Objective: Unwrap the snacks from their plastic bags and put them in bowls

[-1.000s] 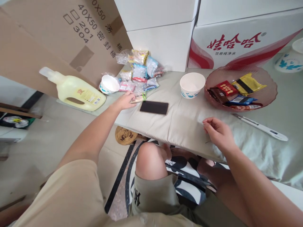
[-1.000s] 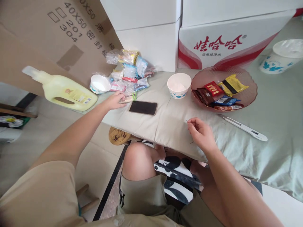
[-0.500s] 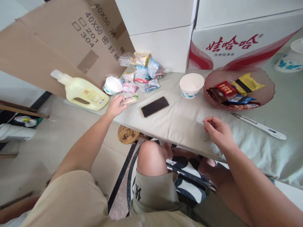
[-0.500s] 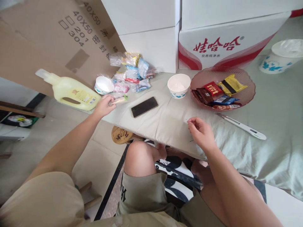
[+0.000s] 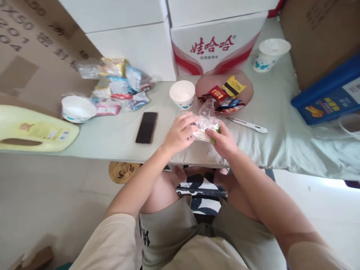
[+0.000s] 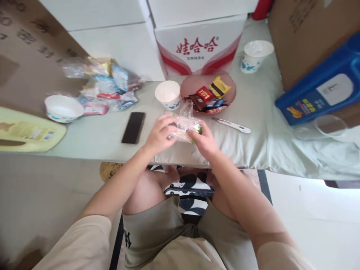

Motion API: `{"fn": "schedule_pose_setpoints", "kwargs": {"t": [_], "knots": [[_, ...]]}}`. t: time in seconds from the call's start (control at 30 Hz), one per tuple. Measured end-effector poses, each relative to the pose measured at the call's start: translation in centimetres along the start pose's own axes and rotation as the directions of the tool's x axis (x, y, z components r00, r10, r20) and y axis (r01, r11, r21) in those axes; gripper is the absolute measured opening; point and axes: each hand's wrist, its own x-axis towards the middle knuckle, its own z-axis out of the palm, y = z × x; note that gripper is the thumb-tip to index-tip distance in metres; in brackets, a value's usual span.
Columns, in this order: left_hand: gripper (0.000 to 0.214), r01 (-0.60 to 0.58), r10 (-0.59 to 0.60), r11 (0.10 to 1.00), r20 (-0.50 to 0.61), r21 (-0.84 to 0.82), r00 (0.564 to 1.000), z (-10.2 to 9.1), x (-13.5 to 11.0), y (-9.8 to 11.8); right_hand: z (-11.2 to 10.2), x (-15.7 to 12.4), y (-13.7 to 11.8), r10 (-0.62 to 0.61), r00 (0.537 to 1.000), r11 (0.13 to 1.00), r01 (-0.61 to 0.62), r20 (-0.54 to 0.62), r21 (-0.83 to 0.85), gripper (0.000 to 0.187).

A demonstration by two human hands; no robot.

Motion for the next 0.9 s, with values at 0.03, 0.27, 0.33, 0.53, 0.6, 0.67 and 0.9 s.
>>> {"fn": "schedule_pose_setpoints", "kwargs": {"t": [0.03, 0.27, 0.33, 0.53, 0.6, 0.67, 0.9], "knots": [[0.032, 0.068, -0.07, 0.997, -0.098, -0.027, 0.993, 1.1, 0.4, 0.1, -0.5, 0.2, 0.0, -0.014, 0.998, 1.0, 0.014, -0.064, -0.012, 0.054], [0.071, 0.403, -0.562, 0.465, 0.089, -0.788, 0.822, 5.3, 1.5, -0.2, -2.4, 0.7, -0.2, 0.017, 0.983, 0.981, 0.02, -0.185, 0.194, 0.045], [0.085, 0.363, -0.505, 0.322, 0.166, -0.874, 0.847, 5.7, 2.2, 0.1, -1.8, 0.7, 0.0, 0.037, 0.985, 0.96, 0.012, -0.17, 0.278, 0.045], [0.091, 0.328, -0.392, 0.085, 0.271, -0.941, 0.879, 6.0, 2.9, 0.6, 0.4, 0.9, 0.7, 0.044, 0.977, 0.903, 0.051, -0.21, 0.427, 0.046], [0.081, 0.357, -0.406, 0.06, 0.305, -0.932, 0.862, 6.4, 2.6, 0.5, 0.7, 0.9, 0.8, 0.013, 0.979, 0.927, 0.066, -0.206, 0.369, 0.045], [0.069, 0.363, -0.483, 0.061, 0.291, -0.93, 0.826, 6.7, 2.3, 0.4, 0.5, 0.8, 0.9, -0.058, 0.977, 0.978, 0.097, -0.204, 0.187, 0.042], [0.056, 0.382, -0.601, 0.211, 0.188, -0.9, 0.777, 7.1, 1.4, 0.2, -1.2, 0.1, 0.2, -0.299, 0.927, 0.89, 0.185, -0.227, -0.418, 0.024]]}}
